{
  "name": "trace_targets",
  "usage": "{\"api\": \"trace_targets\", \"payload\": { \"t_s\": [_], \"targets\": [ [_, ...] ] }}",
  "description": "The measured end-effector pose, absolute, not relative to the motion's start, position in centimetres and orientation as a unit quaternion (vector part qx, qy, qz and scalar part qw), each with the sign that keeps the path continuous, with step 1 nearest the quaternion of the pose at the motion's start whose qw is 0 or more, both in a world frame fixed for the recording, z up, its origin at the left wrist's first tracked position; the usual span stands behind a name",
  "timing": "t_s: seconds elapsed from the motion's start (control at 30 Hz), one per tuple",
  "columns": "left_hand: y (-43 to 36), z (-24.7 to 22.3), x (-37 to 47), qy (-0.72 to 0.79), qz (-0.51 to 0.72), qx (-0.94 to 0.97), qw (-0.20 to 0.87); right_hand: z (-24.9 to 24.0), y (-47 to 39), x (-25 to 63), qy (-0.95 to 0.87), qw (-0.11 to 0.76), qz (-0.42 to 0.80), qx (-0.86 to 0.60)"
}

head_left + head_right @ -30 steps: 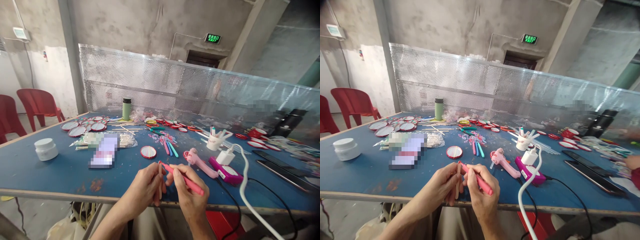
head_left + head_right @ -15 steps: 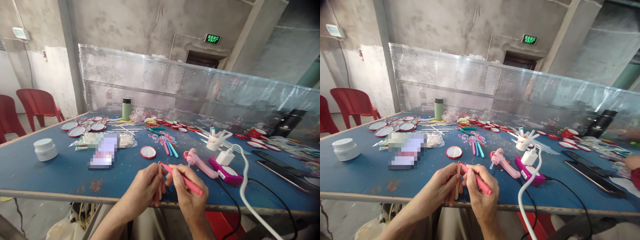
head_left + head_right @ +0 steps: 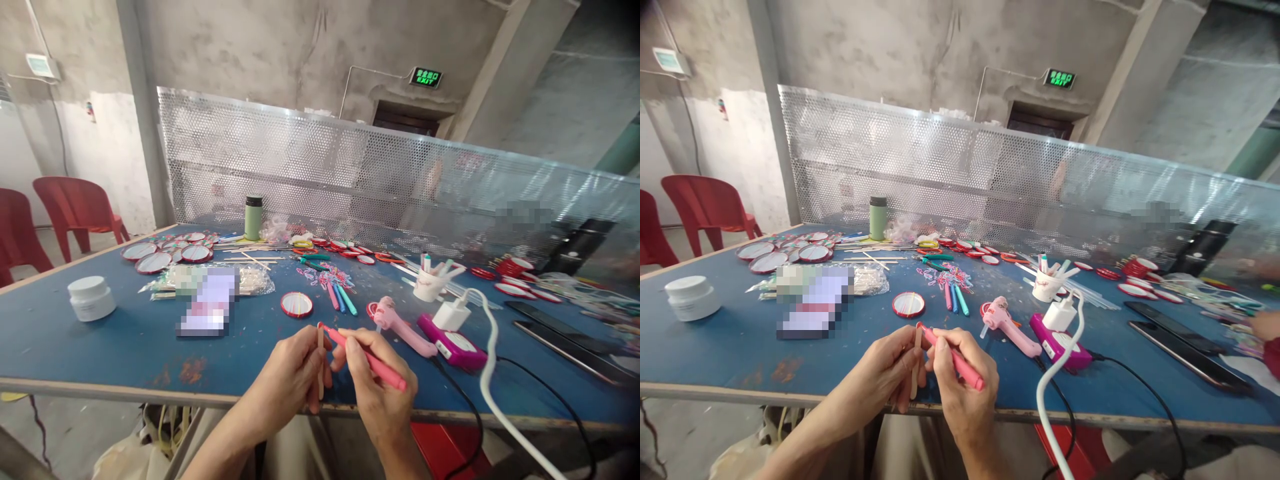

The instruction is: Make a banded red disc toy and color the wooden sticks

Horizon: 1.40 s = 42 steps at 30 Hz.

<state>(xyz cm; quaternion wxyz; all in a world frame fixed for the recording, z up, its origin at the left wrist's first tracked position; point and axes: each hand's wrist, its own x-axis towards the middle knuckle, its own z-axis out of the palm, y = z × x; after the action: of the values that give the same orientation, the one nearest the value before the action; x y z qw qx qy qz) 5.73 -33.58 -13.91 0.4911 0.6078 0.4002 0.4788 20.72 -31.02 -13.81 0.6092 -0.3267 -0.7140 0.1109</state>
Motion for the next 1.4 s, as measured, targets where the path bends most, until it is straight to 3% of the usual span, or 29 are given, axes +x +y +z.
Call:
{"api": "trace_targets", "payload": {
  "t_s": [1.4],
  "targets": [
    [-33.60,-14.01,5.70,0.402,0.480,0.614,0.482,-13.77,-31.01,20.71,-0.720,0.614,0.105,-0.305]
  ]
}}
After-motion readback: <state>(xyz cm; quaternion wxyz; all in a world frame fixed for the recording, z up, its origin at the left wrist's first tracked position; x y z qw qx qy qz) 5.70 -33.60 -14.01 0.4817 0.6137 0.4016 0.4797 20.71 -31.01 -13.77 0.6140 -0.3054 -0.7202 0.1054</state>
